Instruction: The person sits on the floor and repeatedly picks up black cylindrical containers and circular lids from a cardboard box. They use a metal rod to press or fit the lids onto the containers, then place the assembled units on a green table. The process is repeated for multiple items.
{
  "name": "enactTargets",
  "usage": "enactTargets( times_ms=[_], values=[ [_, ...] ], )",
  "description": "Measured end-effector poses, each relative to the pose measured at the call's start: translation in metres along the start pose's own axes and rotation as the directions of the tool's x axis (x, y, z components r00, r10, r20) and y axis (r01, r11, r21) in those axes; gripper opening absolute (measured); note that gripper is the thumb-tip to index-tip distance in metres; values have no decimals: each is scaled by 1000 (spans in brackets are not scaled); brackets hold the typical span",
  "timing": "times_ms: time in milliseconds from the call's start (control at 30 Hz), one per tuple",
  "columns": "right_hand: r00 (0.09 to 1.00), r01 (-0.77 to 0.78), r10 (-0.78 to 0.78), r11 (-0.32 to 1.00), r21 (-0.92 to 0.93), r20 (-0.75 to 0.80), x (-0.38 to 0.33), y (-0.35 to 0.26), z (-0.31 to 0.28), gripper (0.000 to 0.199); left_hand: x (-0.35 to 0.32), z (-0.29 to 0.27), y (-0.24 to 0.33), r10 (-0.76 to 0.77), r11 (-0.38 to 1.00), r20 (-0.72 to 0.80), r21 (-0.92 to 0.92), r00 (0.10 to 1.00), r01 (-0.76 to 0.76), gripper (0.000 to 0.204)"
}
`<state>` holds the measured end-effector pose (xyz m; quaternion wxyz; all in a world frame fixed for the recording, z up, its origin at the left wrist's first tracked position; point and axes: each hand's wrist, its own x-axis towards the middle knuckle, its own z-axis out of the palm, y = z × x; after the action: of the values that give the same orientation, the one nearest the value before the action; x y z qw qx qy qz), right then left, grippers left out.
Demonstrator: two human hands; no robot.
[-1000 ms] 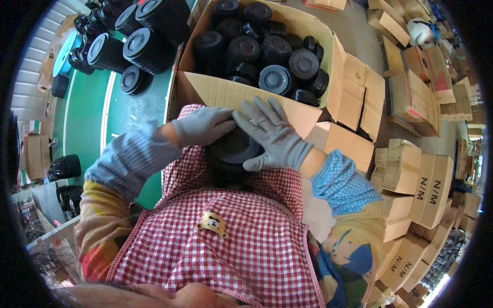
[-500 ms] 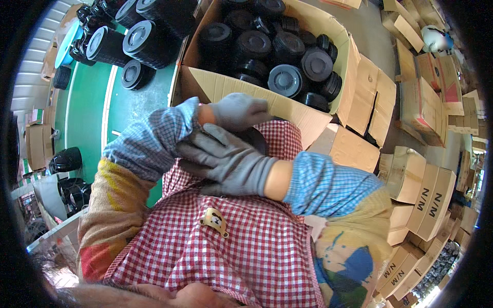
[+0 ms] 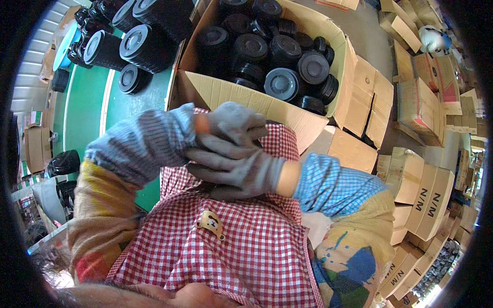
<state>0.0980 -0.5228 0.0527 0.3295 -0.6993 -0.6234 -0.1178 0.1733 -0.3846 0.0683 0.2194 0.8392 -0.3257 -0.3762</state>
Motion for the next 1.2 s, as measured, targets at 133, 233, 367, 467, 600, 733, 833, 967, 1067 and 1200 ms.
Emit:
enactTargets(
  times_ms=[133, 233, 367, 467, 600, 733, 833, 967, 1067, 1200],
  values=[
    [982, 21, -39, 995, 99, 186, -25, 36, -8, 50, -29, 27, -26, 19, 785, -88, -615, 996, -69, 40],
    [912, -53, -36, 978, 203, 409, -13, 32, -20, 53, -18, 46, -41, 400, 825, -310, -288, 863, -486, 32],
    [950, -122, 136, 990, -69, 280, 16, -25, 9, 73, 6, 11, 1, 18, 1000, 99, -12, 995, -17, 34],
    [996, -32, 35, 999, -43, 80, 1, -8, -3, 57, 28, 42, -41, 80, 996, 48, 24, 996, -81, 33],
    [953, -142, 131, 990, 22, 274, -31, 40, -40, 47, -31, 42, -54, 99, 859, -144, -488, 985, -158, 32],
    [892, -39, -93, 959, 281, 443, -4, 33, -21, 55, -24, 98, -69, 234, 564, -468, -648, 852, -511, 28],
    [931, -146, 96, 982, 118, 353, -2, -6, 4, 63, -24, 53, -33, -49, 781, -126, -624, 991, -41, 29],
    [887, -366, 376, 926, -87, 268, 9, -31, 5, 59, 25, 47, -55, 67, 965, -28, -251, 997, -72, 35],
    [868, -478, 492, 864, 158, -65, -31, -3, -7, 56, -14, 34, -29, 51, 948, -315, -285, 948, -145, 34],
    [714, -608, 697, 663, 437, -64, -53, -20, -15, 78, -75, 69, -53, 150, 822, -370, -468, 917, -323, 44]
  ],
)
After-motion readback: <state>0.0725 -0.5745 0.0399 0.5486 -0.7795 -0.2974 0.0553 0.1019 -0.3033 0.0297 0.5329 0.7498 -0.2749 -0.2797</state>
